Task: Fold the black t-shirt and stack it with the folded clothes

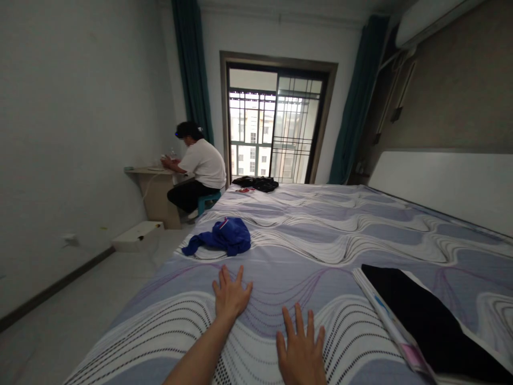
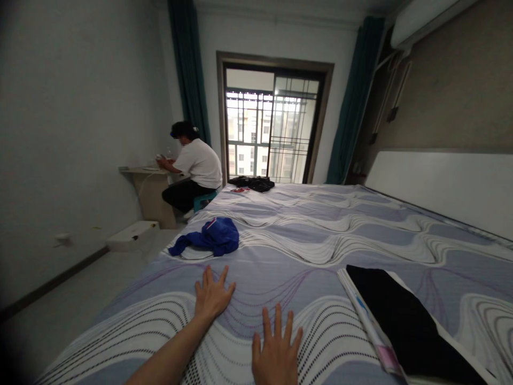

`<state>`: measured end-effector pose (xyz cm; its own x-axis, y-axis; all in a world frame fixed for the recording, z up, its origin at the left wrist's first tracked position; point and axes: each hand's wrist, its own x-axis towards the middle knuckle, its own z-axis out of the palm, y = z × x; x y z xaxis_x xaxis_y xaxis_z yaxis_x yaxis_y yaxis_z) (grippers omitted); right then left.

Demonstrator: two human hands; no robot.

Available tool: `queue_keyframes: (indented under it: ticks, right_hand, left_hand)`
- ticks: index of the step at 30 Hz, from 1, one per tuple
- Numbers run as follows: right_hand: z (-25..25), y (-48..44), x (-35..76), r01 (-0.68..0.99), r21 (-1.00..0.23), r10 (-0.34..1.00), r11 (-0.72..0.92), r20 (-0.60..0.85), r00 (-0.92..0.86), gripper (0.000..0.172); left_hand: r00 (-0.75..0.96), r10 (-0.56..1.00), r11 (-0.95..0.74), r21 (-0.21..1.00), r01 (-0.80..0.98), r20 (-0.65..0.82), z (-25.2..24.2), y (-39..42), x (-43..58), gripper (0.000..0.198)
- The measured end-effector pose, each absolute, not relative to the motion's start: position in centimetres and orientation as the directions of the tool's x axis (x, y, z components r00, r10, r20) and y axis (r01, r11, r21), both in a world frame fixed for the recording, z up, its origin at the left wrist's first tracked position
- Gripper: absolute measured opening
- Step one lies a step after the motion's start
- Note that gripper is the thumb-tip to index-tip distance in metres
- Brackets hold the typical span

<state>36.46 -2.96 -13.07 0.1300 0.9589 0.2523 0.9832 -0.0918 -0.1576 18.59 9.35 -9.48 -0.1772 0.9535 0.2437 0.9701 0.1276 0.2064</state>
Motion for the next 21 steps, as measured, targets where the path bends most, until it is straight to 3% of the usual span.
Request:
queue_keyframes:
  ticks: [6,11,18,21]
  right_hand:
    - [-14.1,-1.6,36.1,0.969,-0.208,0.946,-0.132,0.266,0.186,0.066]
    - [-14.2,-1.5,36.3,0.968,-0.223,0.946,-0.112,0.275,0.173,0.068]
    - [-12.7,-2.3,36.5,0.948,-0.309,0.958,-0.075,0.241,0.155,0.059]
    - [-11.6,-2.9,36.8,0.910,-0.414,0.953,-0.022,0.266,0.144,0.052]
  left_hand:
    - [-0.324,0.914,0.155,0.528,0.835,0.244,-8.6,17.2,18.1,0.062]
    - [-0.317,0.931,0.117,0.679,0.725,0.178,-8.5,19.9,16.6,0.043]
    - [-0.241,0.952,0.003,0.778,0.629,0.190,-8.8,12.3,18.1,0.028]
    - [-0.171,0.966,-0.050,0.784,0.619,0.196,-9.1,5.6,20.2,0.024]
